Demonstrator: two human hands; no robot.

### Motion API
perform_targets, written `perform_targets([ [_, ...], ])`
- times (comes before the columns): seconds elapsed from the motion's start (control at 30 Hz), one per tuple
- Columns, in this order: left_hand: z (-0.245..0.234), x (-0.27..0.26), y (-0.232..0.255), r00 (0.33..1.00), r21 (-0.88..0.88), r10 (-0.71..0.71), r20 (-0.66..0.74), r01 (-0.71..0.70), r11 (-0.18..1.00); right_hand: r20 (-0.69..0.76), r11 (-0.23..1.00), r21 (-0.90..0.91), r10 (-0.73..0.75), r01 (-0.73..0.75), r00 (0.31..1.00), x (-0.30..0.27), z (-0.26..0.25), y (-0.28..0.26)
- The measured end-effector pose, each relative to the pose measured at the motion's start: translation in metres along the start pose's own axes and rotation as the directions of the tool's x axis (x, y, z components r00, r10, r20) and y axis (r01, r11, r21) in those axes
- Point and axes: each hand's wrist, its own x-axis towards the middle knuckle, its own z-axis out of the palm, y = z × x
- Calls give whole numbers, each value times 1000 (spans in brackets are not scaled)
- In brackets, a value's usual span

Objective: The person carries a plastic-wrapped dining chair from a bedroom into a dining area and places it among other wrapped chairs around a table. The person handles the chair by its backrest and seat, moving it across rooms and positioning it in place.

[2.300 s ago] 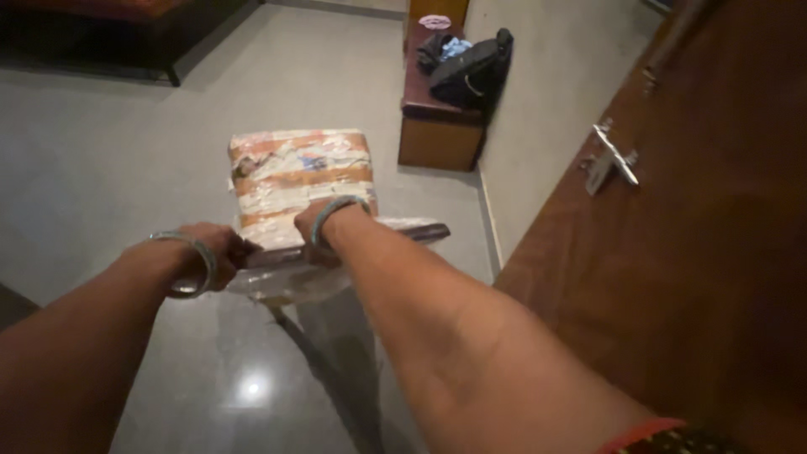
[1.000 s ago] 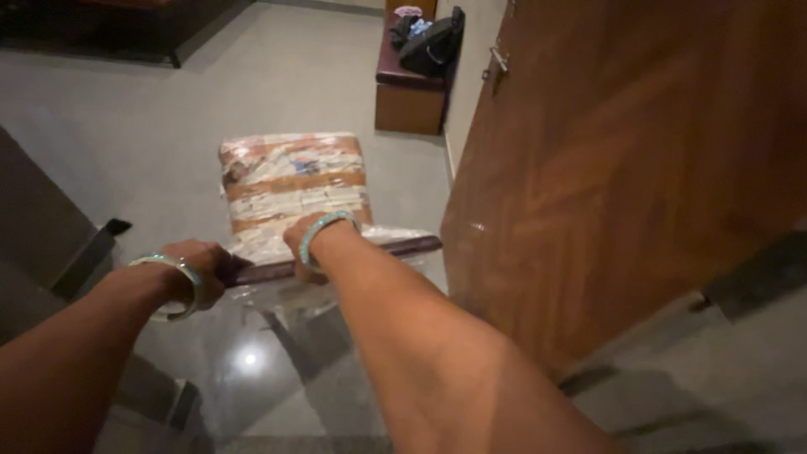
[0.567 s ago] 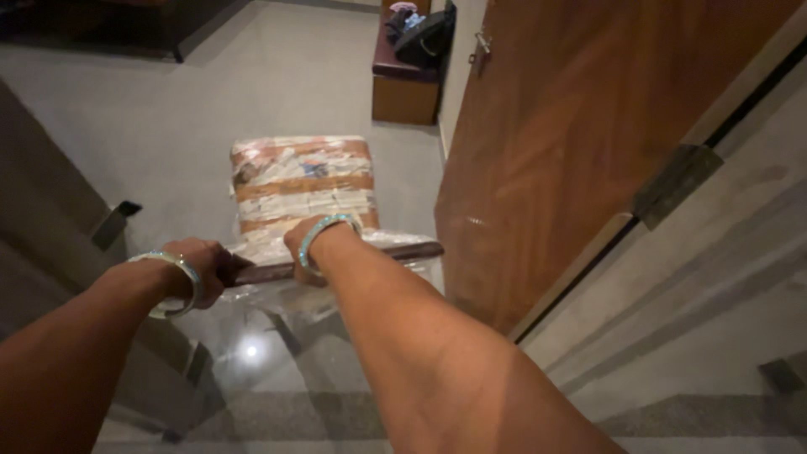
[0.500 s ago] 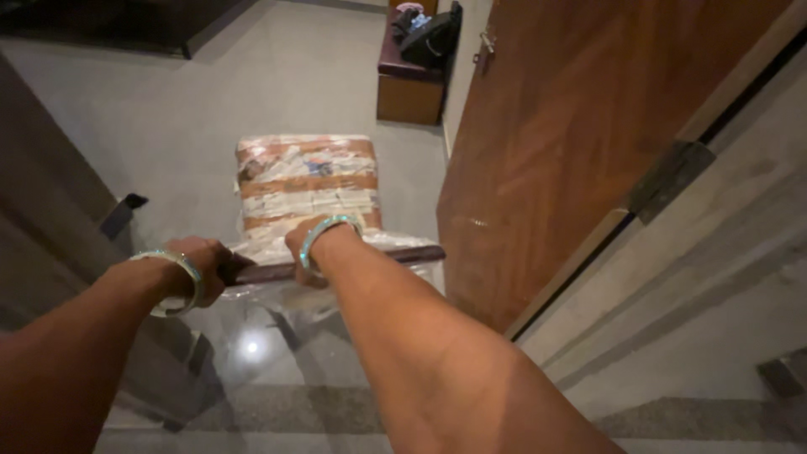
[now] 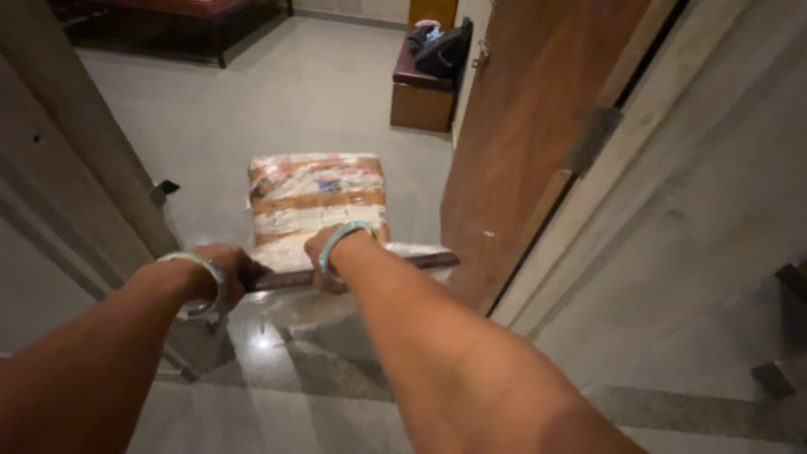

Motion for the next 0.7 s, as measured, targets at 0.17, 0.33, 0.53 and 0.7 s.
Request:
perform_targets([
  [0.17,11,-31,-3,999,-31,18,31,-17,999,-62,998,30,-45,47,997,-31,7,-24],
  [0.33,-6,-75,-3,995,-46,3,100,2,999,19,999,44,2,-3,1000,-65,-13,-54],
  [0.53,-9,-110,-18,990,-53,102,100,-97,994,46,996,73,57,-60,997,-89,-25,-94],
  [0.7,29,-106,-47,991,-57,128,48,-126,990,51,986,111,121,-126,991,-106,-4,-118],
])
